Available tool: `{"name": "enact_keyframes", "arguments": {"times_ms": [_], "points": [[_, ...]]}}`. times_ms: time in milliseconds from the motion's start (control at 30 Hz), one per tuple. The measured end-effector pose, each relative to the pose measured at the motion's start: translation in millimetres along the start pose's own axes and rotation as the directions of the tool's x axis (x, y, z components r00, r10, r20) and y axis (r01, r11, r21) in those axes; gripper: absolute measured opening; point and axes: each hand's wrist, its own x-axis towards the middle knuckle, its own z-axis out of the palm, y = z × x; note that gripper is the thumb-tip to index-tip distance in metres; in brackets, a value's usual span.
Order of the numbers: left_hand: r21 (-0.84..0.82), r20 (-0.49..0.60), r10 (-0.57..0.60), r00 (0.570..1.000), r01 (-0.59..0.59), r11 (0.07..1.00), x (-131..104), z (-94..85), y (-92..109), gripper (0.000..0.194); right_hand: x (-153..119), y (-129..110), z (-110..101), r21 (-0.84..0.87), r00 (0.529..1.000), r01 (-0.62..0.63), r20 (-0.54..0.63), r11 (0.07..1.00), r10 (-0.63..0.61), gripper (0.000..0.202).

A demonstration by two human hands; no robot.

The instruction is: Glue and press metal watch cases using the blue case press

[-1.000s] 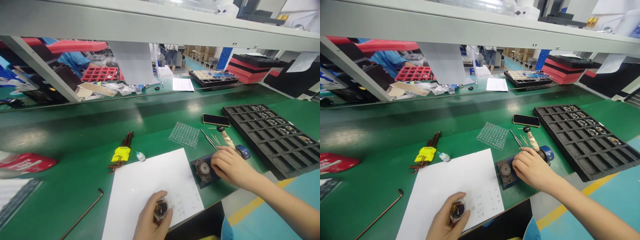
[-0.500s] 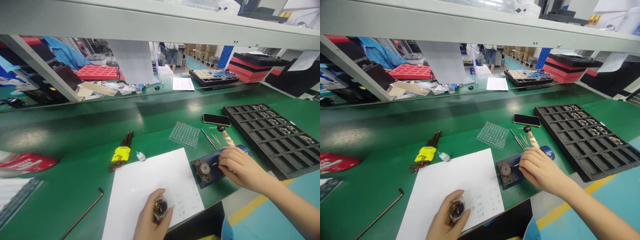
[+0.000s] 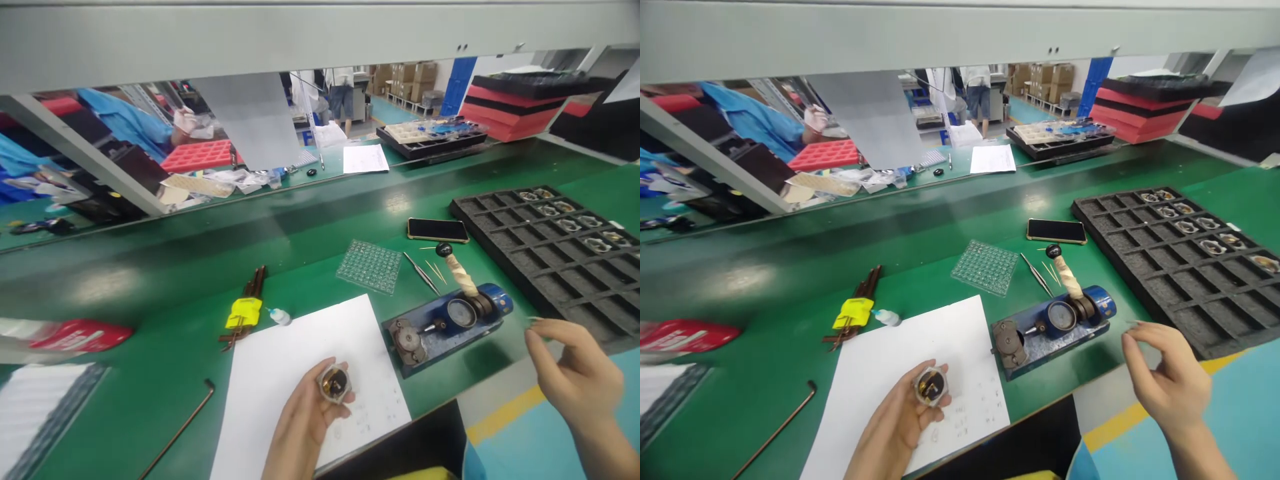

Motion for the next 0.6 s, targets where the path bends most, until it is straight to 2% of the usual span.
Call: {"name": "enact_keyframes", "arguments": {"times_ms": [100, 300, 367, 433, 467, 500, 567, 600], "points": [[-0.030, -0.015, -0.046, 0.999, 0.045, 0.999, 4, 9.4, 3, 0.065, -16, 12, 2, -0.041, 0.983, -0.182, -0.023, 0.982, 0.182, 0.010], [0.077, 0.045, -0.029, 0.999, 0.025, 0.997, 5, 25.7, 7, 0.053, -37, 44, 14, -0.120, 0.890, -0.454, -0.010, 0.883, 0.456, 0.037], [0.131, 0.069, 0.026, 0.997, -0.035, 0.991, 6, 29.2, 7, 0.051, -41, 52, 20, -0.155, 0.880, -0.469, -0.001, 0.870, 0.474, 0.041], [0.262, 0.085, 0.151, 0.985, -0.168, 0.950, 7, 31.6, 7, 0.048, -43, 56, 26, -0.193, 0.910, -0.401, 0.024, 0.895, 0.413, 0.038], [0.366, 0.106, 0.241, 0.965, -0.264, 0.893, 8, 32.9, 8, 0.043, -44, 57, 29, -0.204, 0.929, -0.354, 0.037, 0.913, 0.369, 0.035], [0.480, 0.148, 0.339, 0.929, -0.367, 0.797, 9, 34.6, 8, 0.035, -43, 56, 31, -0.208, 0.944, -0.311, 0.049, 0.927, 0.327, 0.032], [0.656, 0.297, 0.493, 0.818, -0.550, 0.517, 11, 40.1, 11, 0.022, -42, 54, 34, -0.202, 0.959, -0.268, 0.042, 0.942, 0.281, 0.028], [0.696, 0.384, 0.528, 0.758, -0.613, 0.374, 12, 44.3, 14, 0.020, -41, 52, 34, -0.195, 0.960, -0.264, 0.036, 0.944, 0.276, 0.026]]}}
